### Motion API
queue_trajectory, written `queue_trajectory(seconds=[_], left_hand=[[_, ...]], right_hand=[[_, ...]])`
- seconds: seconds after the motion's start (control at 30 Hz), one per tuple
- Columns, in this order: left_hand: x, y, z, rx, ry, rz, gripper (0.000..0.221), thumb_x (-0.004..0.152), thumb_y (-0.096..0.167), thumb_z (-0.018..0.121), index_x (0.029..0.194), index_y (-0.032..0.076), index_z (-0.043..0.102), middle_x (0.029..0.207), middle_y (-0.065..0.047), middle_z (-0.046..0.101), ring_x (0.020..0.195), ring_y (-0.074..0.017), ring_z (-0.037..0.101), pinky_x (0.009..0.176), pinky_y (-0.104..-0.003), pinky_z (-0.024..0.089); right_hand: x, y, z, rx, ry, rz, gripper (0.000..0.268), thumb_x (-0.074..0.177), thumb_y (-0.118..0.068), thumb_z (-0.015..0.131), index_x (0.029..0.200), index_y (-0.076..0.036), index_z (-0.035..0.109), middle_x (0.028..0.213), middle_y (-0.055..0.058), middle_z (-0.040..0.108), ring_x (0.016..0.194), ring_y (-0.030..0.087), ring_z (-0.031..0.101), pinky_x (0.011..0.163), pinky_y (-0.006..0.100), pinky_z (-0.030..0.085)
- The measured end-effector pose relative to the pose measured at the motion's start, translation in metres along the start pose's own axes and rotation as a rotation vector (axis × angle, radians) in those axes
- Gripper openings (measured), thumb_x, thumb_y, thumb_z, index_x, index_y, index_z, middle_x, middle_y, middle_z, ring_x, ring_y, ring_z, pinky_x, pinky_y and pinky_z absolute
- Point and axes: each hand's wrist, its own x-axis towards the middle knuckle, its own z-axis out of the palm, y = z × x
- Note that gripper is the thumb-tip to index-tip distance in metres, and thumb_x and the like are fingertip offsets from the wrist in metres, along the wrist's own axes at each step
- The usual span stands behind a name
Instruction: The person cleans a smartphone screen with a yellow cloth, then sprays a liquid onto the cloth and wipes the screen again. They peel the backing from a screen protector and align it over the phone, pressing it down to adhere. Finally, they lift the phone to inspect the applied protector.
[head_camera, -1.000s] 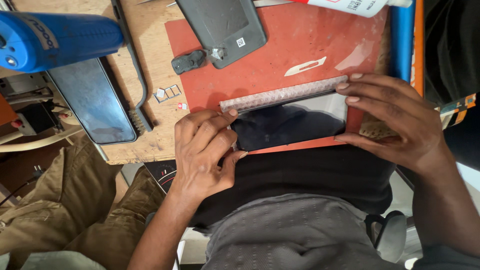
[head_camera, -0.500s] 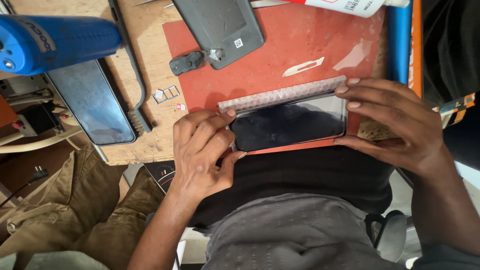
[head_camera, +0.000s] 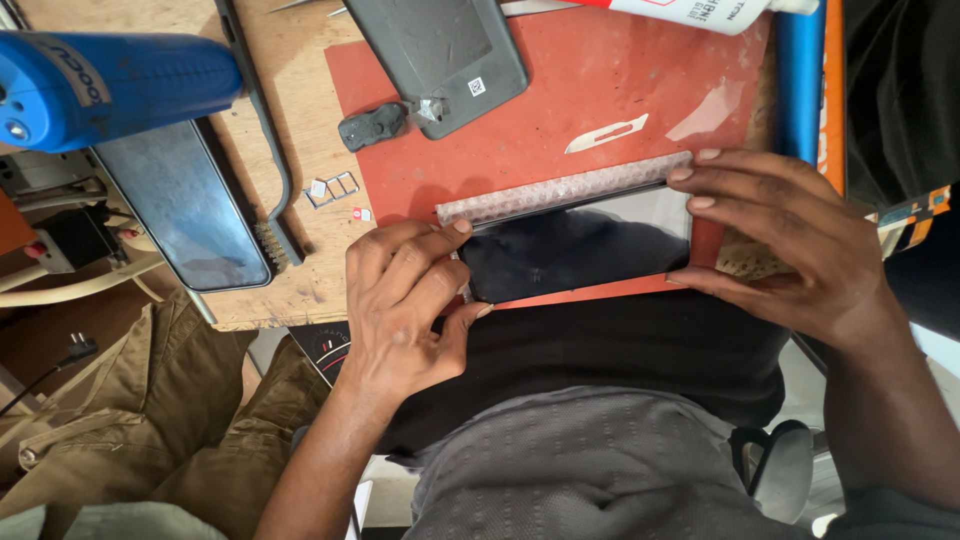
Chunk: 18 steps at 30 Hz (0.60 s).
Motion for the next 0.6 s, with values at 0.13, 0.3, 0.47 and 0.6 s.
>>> queue_trajectory(seconds=[0.13, 0.3, 0.47, 0.6], left_hand=[[-0.0001, -0.0003, 0.0003, 0.001, 0.003, -0.003, 0.037, 0.064, 0.019, 0.087, 0.092, 0.008, 0.065, 0.126, -0.004, 0.067, 0.116, -0.0295, 0.059, 0.099, -0.046, 0.041], [-0.0009, 0.0, 0.0013, -0.004, 0.013, -0.009, 0.037, 0.064, 0.02, 0.088, 0.091, 0.008, 0.065, 0.125, -0.004, 0.067, 0.116, -0.0296, 0.059, 0.099, -0.046, 0.041], [-0.0003, -0.0004, 0.0014, -0.003, 0.017, 0.002, 0.037, 0.064, 0.019, 0.087, 0.091, 0.009, 0.064, 0.125, -0.004, 0.067, 0.115, -0.0296, 0.059, 0.098, -0.045, 0.041], [-0.0006, -0.0002, 0.0008, -0.005, 0.014, 0.001, 0.037, 0.064, 0.019, 0.088, 0.091, 0.008, 0.064, 0.126, -0.004, 0.067, 0.115, -0.0298, 0.059, 0.099, -0.046, 0.04]], right_hand=[[-0.0014, 0.0001, 0.0008, 0.001, 0.008, 0.0, 0.065, 0.069, -0.028, 0.088, 0.123, -0.004, 0.061, 0.126, 0.015, 0.069, 0.13, 0.033, 0.061, 0.111, 0.047, 0.053], [-0.0043, -0.0023, -0.0002, 0.045, 0.025, 0.013, 0.062, 0.07, -0.028, 0.088, 0.121, -0.005, 0.06, 0.126, 0.014, 0.068, 0.129, 0.031, 0.062, 0.111, 0.048, 0.054], [-0.0033, -0.0034, -0.0006, 0.024, 0.022, 0.008, 0.063, 0.07, -0.028, 0.089, 0.121, -0.004, 0.061, 0.126, 0.015, 0.069, 0.128, 0.032, 0.062, 0.11, 0.048, 0.054], [-0.0002, -0.004, 0.0004, 0.025, 0.024, 0.011, 0.063, 0.069, -0.027, 0.089, 0.121, -0.003, 0.061, 0.125, 0.015, 0.069, 0.129, 0.033, 0.062, 0.111, 0.048, 0.054]])
